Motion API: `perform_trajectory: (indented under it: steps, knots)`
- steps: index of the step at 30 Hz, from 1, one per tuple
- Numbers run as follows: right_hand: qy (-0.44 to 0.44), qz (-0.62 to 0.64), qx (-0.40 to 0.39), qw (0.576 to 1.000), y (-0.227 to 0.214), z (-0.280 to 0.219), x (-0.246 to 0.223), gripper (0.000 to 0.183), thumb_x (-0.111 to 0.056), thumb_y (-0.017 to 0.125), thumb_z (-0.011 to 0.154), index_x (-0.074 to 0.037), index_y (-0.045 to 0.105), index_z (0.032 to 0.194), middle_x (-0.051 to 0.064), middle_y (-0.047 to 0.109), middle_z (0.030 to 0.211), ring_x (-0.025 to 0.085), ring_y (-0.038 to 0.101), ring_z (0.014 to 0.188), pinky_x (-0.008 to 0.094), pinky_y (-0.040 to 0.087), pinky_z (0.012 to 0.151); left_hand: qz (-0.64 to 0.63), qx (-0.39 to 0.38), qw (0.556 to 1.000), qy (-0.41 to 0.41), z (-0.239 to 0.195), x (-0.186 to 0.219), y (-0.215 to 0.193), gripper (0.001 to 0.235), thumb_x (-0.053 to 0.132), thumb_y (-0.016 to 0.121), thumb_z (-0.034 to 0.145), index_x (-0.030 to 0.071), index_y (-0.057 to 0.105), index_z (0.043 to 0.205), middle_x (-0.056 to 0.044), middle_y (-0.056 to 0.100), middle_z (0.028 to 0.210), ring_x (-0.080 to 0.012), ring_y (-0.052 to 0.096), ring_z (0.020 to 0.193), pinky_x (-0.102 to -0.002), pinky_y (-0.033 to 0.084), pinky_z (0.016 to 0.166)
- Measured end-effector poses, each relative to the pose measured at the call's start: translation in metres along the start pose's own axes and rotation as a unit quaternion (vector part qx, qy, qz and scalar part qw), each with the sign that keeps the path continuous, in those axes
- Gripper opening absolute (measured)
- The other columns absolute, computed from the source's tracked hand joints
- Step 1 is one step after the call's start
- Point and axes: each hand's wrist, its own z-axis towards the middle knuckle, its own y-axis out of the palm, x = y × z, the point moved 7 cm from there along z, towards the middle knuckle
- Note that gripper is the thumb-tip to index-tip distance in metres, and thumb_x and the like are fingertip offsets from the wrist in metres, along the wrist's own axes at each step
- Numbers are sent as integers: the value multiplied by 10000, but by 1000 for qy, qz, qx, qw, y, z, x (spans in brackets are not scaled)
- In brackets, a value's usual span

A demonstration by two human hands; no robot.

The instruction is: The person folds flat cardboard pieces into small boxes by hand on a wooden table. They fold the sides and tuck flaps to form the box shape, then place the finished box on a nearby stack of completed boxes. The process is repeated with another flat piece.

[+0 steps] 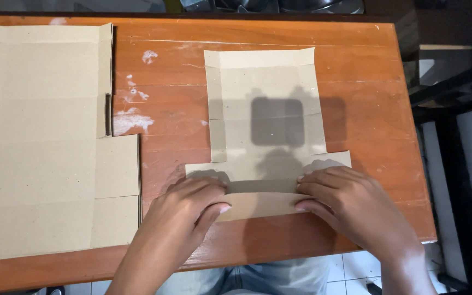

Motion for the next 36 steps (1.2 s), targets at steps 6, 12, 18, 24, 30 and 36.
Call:
perform_trajectory:
  steps: [6, 12, 18, 24, 30, 36]
  knots:
    - [-70, -131, 80, 986, -10, 5, -12, 279, -417, 693, 965, -141, 666, 991, -23, 693, 903, 225, 637, 809, 395, 444, 801, 120, 132, 983, 46, -4, 6, 1, 300, 261, 615, 991, 195, 625, 1284, 15, 650, 1313, -215, 658, 1124, -477, 491, 1056]
    - [-64, -135, 73, 986, 4, 1, -44, 513, -205, 698, 914, -155, 553, 1404, 67, 570, 1435, 249, 541, 1300, 450, 363, 1068, 207, 188, 957, 76, -8, 10, 6, 185, 126, 650, 973, 217, 690, 1129, 46, 665, 1300, -167, 646, 1155, -339, 584, 650]
    - [-123, -22, 38, 991, 63, 9, -112, 770, -652, 338, 1029, -116, 389, 1579, 176, 285, 1681, 354, 251, 1577, 571, 205, 1260, 139, 178, 972, 71, -12, 2, 10, 337, -18, 575, 860, 147, 725, 1113, 36, 696, 1270, -196, 623, 1215, -326, 587, 725]
    - [-72, 2, 67, 995, 83, 7, -113, 824, -670, 142, 1027, -111, 429, 1561, 211, 334, 1655, 363, 311, 1557, 586, 234, 1236, 35, 138, 986, 84, -10, -3, 14, 372, -124, 531, 815, 32, 685, 1115, -104, 606, 1381, -339, 549, 1283, -480, 489, 1079]
    - [-28, -71, 50, 996, 73, -6, -94, 785, -660, 219, 1041, -130, 358, 1603, 65, 346, 1688, 211, 321, 1565, 455, 169, 1278, 31, 145, 986, 76, -8, -1, 12, 171, 109, 553, 1023, 26, 683, 1098, -114, 616, 1354, -343, 562, 1245, -488, 460, 1091]
    - [31, -103, 46, 993, 62, -34, -54, 775, -639, 183, 1030, -154, 314, 1620, 74, 292, 1706, 229, 260, 1587, 460, 166, 1286, 50, 141, 986, 77, -8, 3, 10, 147, 82, 565, 1011, 38, 668, 1107, -109, 621, 1349, -340, 567, 1243, -484, 489, 1039]
